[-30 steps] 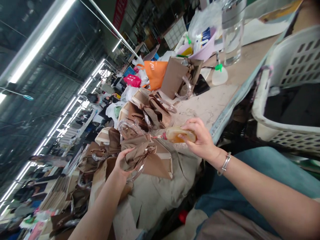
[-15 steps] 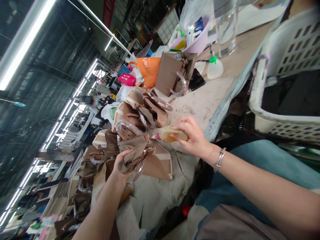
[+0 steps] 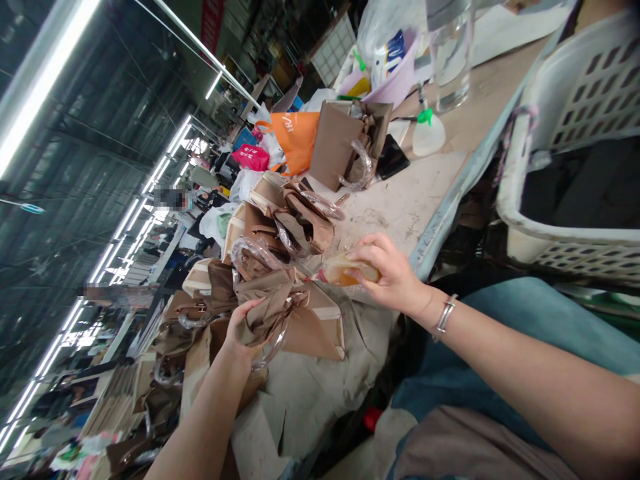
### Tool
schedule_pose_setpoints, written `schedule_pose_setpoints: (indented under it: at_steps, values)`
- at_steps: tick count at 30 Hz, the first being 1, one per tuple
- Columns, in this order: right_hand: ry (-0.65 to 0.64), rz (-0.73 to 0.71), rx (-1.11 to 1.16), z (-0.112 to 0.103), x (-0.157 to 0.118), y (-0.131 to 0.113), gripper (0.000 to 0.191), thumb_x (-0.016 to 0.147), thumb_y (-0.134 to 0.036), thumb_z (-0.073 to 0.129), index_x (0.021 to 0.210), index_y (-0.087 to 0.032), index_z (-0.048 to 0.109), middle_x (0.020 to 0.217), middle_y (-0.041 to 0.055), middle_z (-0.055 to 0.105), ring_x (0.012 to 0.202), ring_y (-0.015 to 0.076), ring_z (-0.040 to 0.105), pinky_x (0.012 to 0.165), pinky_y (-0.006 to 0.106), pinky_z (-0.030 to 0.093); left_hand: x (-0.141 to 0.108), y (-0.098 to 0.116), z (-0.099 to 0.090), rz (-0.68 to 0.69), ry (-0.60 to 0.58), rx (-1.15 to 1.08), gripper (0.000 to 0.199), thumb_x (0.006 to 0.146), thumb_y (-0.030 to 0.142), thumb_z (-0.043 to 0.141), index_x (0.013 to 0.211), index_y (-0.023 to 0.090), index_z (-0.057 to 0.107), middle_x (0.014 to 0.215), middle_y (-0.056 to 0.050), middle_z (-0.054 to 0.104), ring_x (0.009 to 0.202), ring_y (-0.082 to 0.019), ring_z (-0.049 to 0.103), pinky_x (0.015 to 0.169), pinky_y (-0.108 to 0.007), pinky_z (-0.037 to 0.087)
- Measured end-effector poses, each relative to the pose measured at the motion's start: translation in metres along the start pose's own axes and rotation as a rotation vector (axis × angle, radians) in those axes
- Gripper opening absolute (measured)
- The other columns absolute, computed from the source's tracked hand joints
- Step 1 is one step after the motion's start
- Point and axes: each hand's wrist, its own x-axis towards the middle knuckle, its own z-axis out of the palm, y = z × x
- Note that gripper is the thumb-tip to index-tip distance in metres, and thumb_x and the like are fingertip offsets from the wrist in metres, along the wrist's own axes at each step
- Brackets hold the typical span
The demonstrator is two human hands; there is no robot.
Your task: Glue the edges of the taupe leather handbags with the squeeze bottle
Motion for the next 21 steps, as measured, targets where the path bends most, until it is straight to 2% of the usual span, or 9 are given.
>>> schedule_pose_setpoints:
  at_steps: [3, 6, 11, 16, 21]
  values:
    - [-0.008, 0.015, 0.018, 0.001, -0.002, 0.000, 0.024, 0.083, -0.020, 0.062, 0.106, -0.024, 0.056, 0.101, 0.0069, 0.052, 0.091, 0.0193, 0.055, 0.076, 0.038, 0.051, -0.001, -0.002, 0.000, 0.042, -0.007, -0.003, 0.014, 0.070, 0.011, 0.059, 0.057, 0.015, 0.064, 0.052, -0.004, 0.064, 0.046, -0.019, 0.062, 0.043, -0.029, 0.053]
    - [0.063, 0.026, 0.020, 0.005, 0.002, 0.000, 0.023, 0.084, -0.021, 0.062, 0.105, -0.024, 0.056, 0.099, 0.0063, 0.053, 0.092, 0.0194, 0.055, 0.078, 0.038, 0.051, -0.005, -0.006, 0.003, 0.082, -0.005, 0.005, 0.015, 0.069, 0.012, 0.059, 0.056, 0.016, 0.064, 0.049, -0.003, 0.063, 0.042, -0.018, 0.060, 0.039, -0.027, 0.051]
    - [0.132, 0.056, 0.032, 0.008, 0.007, 0.002, 0.019, 0.086, -0.027, 0.061, 0.104, -0.025, 0.055, 0.098, 0.0058, 0.055, 0.096, 0.0209, 0.055, 0.082, 0.041, 0.050, -0.007, -0.005, 0.004, 0.053, -0.030, 0.009, 0.019, 0.070, 0.010, 0.058, 0.053, 0.016, 0.062, 0.048, -0.002, 0.062, 0.041, -0.017, 0.060, 0.037, -0.025, 0.049]
    - [0.071, 0.100, -0.001, 0.005, -0.001, 0.007, 0.018, 0.086, -0.028, 0.061, 0.102, -0.025, 0.056, 0.095, 0.0062, 0.056, 0.094, 0.0222, 0.056, 0.081, 0.041, 0.051, -0.004, -0.003, 0.004, 0.006, -0.039, 0.003, 0.019, 0.071, 0.010, 0.057, 0.053, 0.016, 0.062, 0.047, -0.004, 0.061, 0.041, -0.019, 0.061, 0.039, -0.028, 0.051]
    - [-0.033, 0.110, -0.013, 0.005, -0.012, 0.011, 0.018, 0.085, -0.024, 0.061, 0.102, -0.023, 0.057, 0.096, 0.0069, 0.055, 0.091, 0.0209, 0.056, 0.079, 0.039, 0.052, -0.003, -0.006, 0.003, 0.054, -0.070, -0.014, 0.019, 0.070, 0.010, 0.057, 0.054, 0.015, 0.063, 0.046, -0.003, 0.061, 0.039, -0.018, 0.059, 0.038, -0.026, 0.050]
